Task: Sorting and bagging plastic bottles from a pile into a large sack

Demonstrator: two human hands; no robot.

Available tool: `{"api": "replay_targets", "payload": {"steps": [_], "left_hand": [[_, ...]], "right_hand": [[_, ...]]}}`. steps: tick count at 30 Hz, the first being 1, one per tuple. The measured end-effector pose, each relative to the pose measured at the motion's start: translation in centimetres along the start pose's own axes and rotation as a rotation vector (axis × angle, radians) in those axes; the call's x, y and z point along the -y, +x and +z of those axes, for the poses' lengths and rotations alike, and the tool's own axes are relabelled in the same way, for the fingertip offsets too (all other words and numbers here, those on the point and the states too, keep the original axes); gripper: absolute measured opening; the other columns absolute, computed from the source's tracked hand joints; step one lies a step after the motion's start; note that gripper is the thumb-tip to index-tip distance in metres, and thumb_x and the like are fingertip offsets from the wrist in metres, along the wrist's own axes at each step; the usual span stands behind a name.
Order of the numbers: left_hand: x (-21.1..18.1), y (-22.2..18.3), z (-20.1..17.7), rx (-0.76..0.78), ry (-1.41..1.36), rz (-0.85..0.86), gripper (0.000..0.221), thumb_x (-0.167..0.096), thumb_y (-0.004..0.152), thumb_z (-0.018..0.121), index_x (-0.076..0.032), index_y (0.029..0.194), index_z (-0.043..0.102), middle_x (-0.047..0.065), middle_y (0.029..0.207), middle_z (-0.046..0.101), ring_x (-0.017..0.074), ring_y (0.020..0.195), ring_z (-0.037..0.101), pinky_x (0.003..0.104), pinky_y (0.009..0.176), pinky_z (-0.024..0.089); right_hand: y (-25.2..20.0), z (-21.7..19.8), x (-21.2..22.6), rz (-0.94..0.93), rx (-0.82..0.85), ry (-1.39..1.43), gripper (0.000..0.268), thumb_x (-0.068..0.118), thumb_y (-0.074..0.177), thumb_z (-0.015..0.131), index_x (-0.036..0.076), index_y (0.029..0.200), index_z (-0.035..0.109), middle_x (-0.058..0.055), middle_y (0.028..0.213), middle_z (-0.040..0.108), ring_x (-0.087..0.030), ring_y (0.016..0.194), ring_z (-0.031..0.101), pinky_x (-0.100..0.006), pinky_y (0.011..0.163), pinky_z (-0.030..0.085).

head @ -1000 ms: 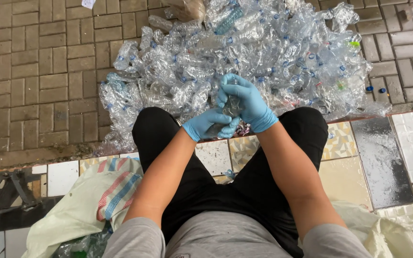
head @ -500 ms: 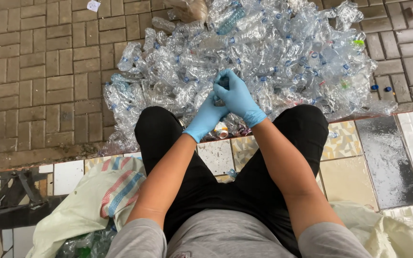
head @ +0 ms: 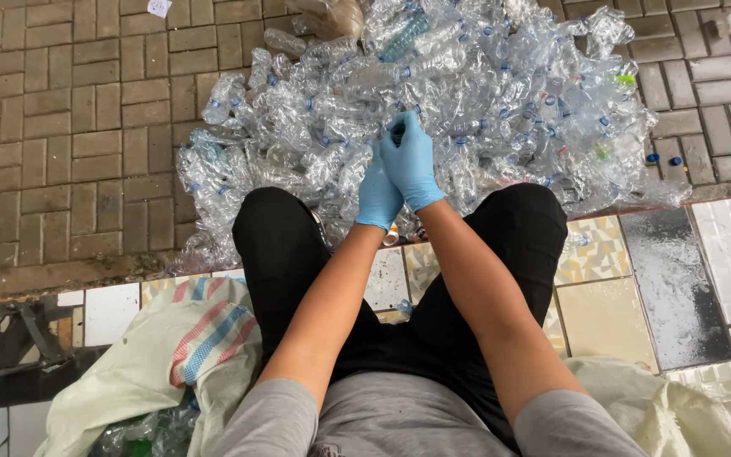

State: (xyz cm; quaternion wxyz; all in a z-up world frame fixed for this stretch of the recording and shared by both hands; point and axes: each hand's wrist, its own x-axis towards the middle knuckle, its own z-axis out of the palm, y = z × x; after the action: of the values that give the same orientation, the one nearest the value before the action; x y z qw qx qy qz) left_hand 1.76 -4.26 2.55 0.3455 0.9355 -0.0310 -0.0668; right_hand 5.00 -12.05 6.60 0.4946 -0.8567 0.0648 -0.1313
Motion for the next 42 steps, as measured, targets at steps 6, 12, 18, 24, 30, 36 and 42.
{"api": "replay_targets", "payload": {"steps": [6, 12, 18, 24, 30, 36, 42], "left_hand": [[-1.3, -0.3, -5.2, 0.06, -0.015, -0.004, 0.061, -0.023, 0.094, 0.056, -0.006, 0.15, 0.037, 0.019, 0.125, 0.07, 0.0395, 0.122, 0.065, 0.059, 0.103, 0.053], [1.4, -0.6, -10.1, -0.057, 0.197, 0.192, 0.043, -0.051, 0.092, 0.062, -0.018, 0.118, 0.062, 0.009, 0.094, 0.078, 0.0359, 0.092, 0.076, 0.054, 0.083, 0.06], [6.4, -8.2, -22.2, -0.422, 0.435, 0.337, 0.054, -0.055, 0.094, 0.067, -0.012, 0.127, 0.06, 0.014, 0.095, 0.074, 0.0381, 0.086, 0.074, 0.051, 0.072, 0.06], [13.7, -21.8, -27.7, -0.723, 0.634, 0.023, 0.046, -0.059, 0.096, 0.07, -0.017, 0.114, 0.066, 0.008, 0.087, 0.072, 0.0306, 0.078, 0.074, 0.041, 0.069, 0.061], [16.5, -37.2, -29.1, -0.847, 0.428, -0.273, 0.028, -0.025, 0.098, 0.073, -0.004, 0.111, 0.061, 0.022, 0.099, 0.068, 0.0454, 0.085, 0.064, 0.051, 0.072, 0.049], [17.6, -47.1, -26.3, -0.95, 0.484, -0.537, 0.047, -0.033, 0.104, 0.071, -0.002, 0.137, 0.058, 0.022, 0.117, 0.07, 0.0431, 0.099, 0.067, 0.049, 0.077, 0.054], [15.9, -48.8, -25.6, -0.832, 0.386, -0.664, 0.079, -0.026, 0.092, 0.083, -0.016, 0.158, 0.04, 0.022, 0.123, 0.069, 0.0438, 0.103, 0.068, 0.052, 0.082, 0.054]], "right_hand": [[0.0, -0.6, 0.8, -0.001, 0.047, 0.304, 0.018, 0.006, 0.091, 0.07, 0.012, 0.103, 0.057, -0.018, 0.098, 0.074, -0.036, 0.099, 0.074, -0.046, 0.087, 0.06], [-1.6, -2.0, 4.7, -0.443, 0.072, 0.419, 0.036, 0.029, 0.1, 0.075, 0.01, 0.127, 0.059, -0.014, 0.129, 0.067, -0.032, 0.126, 0.062, -0.045, 0.109, 0.048], [-0.9, -0.9, 2.3, -0.816, 0.236, 0.054, 0.074, 0.068, 0.102, 0.049, 0.01, 0.147, 0.049, -0.01, 0.143, 0.055, -0.032, 0.133, 0.049, -0.045, 0.112, 0.035], [3.5, 4.1, -10.5, -0.56, 0.502, -0.072, 0.033, 0.008, 0.103, 0.069, -0.002, 0.134, 0.063, -0.026, 0.117, 0.068, -0.045, 0.109, 0.064, -0.053, 0.099, 0.049], [3.3, 8.1, -16.2, -0.261, 1.347, -0.665, 0.05, 0.046, 0.098, 0.057, 0.007, 0.125, 0.074, -0.016, 0.117, 0.074, -0.031, 0.105, 0.066, -0.047, 0.096, 0.048], [2.4, 12.5, -19.9, 0.057, 1.446, -0.391, 0.034, 0.024, 0.104, 0.061, 0.001, 0.128, 0.066, -0.012, 0.114, 0.068, -0.024, 0.093, 0.065, -0.035, 0.089, 0.054], [1.4, 10.7, -14.5, -0.016, 1.408, -0.491, 0.046, 0.035, 0.103, 0.061, 0.002, 0.134, 0.065, -0.013, 0.116, 0.07, -0.026, 0.096, 0.063, -0.044, 0.097, 0.047]]}}
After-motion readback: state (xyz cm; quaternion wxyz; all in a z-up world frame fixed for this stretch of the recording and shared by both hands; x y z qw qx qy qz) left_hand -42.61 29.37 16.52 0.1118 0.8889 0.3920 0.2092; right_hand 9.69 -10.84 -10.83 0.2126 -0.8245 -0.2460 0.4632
